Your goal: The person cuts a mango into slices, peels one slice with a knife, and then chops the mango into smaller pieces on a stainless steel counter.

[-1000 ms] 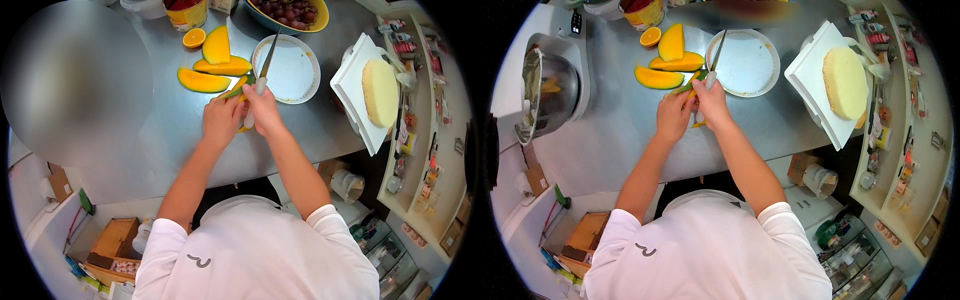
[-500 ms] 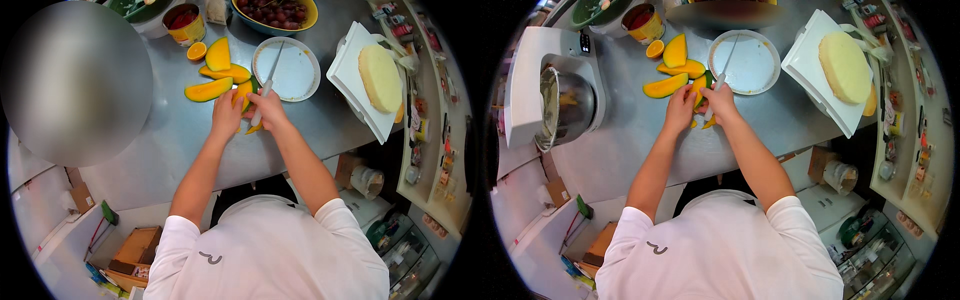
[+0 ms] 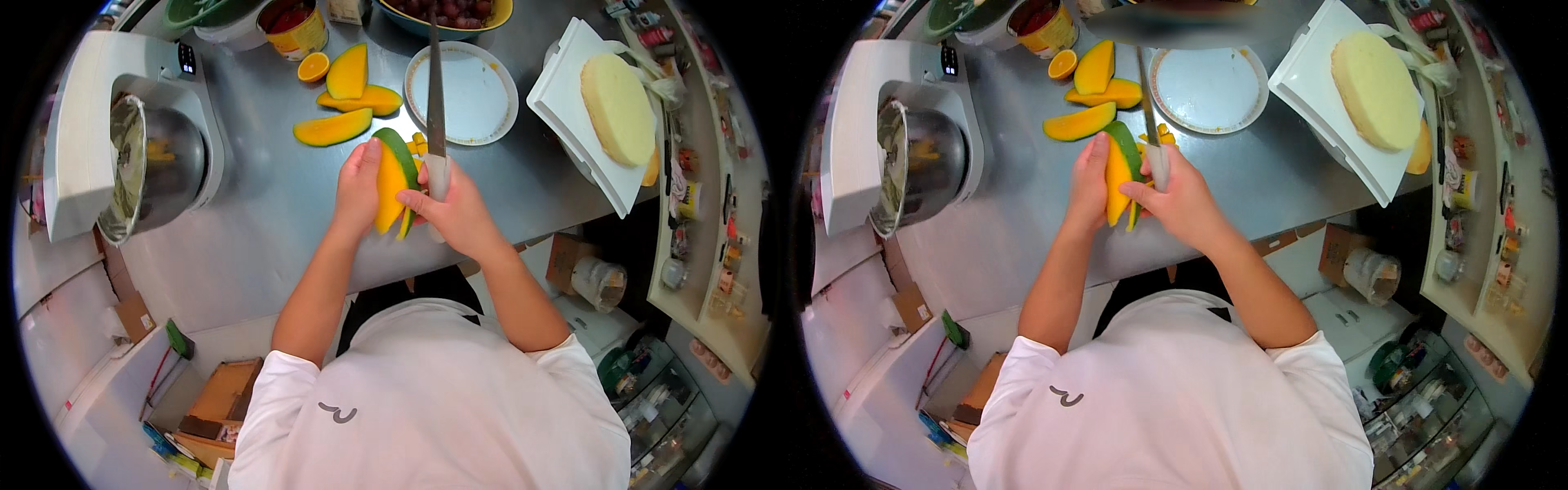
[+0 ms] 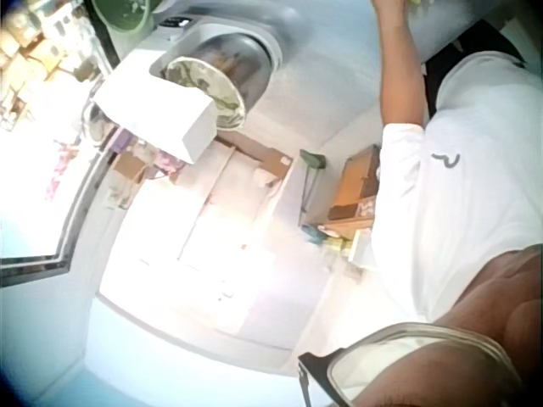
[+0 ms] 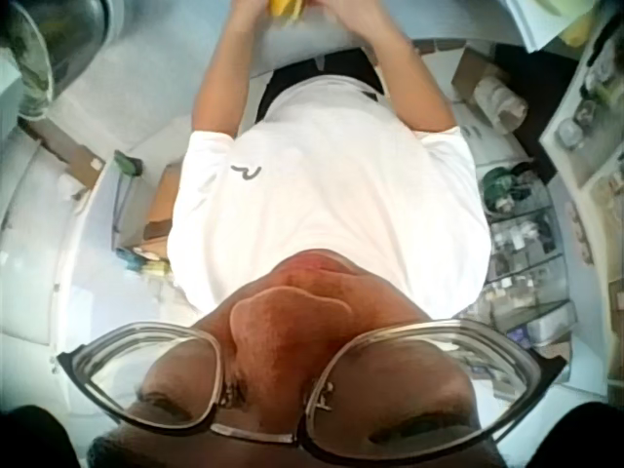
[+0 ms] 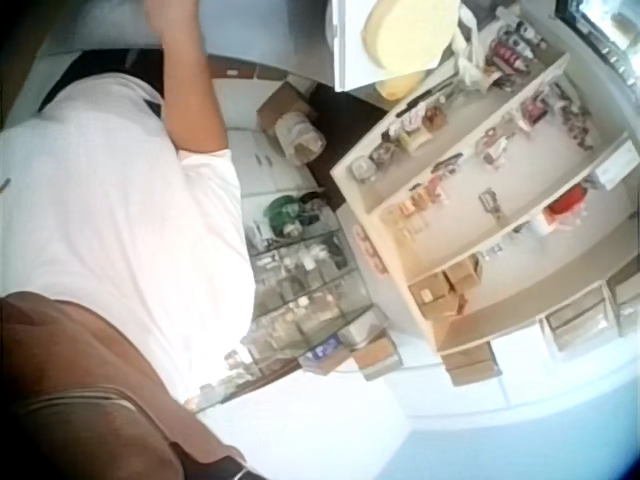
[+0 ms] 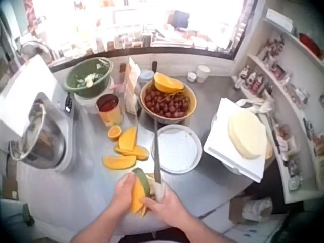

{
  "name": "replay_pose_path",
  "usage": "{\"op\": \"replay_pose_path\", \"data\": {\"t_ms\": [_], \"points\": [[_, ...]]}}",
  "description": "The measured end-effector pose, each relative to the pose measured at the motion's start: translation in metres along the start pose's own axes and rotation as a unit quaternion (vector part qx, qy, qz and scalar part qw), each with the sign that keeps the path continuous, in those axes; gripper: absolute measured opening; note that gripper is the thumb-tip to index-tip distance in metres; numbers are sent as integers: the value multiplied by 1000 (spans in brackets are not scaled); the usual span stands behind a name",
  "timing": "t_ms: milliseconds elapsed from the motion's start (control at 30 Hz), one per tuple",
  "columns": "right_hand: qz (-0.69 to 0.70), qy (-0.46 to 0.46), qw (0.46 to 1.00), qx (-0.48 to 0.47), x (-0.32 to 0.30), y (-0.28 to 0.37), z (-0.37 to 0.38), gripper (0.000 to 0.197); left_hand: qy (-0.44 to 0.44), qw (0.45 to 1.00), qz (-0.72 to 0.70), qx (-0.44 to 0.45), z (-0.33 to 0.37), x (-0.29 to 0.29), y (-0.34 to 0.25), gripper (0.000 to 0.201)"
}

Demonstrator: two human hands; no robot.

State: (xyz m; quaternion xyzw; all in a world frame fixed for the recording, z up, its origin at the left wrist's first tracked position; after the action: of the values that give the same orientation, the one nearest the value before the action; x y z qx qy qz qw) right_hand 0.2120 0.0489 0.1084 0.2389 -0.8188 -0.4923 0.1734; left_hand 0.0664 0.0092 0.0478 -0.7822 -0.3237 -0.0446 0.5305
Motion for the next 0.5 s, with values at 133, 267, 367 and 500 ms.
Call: {"op": "replay_pose_path", "data": {"t_ms": [133, 267, 367, 500], "points": [[-14, 21, 1000, 5, 4, 54, -38, 28, -34, 993, -109, -12, -37, 11, -37, 43], [-455, 26, 860, -231, -12, 80, -85, 29, -81, 985, -153, 1, -62, 10, -77, 39], [-534, 76, 792, -285, -5, 85, -111, 41, -96, 974, -204, -2, -81, 15, -99, 37], [-588, 66, 756, -280, 9, 94, -121, 47, -41, 959, -280, 28, -92, 5, -103, 36]]}}
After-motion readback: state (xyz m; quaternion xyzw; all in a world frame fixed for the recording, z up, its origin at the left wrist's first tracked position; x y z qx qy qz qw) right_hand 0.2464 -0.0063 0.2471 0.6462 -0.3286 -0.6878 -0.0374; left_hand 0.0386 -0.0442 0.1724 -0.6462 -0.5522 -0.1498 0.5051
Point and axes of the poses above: each hand's wrist, its own z-axis towards the middle knuckle, its own x-axis out of the palm, y = z × x, the point moved 1 cm from there along z, towards the middle knuckle
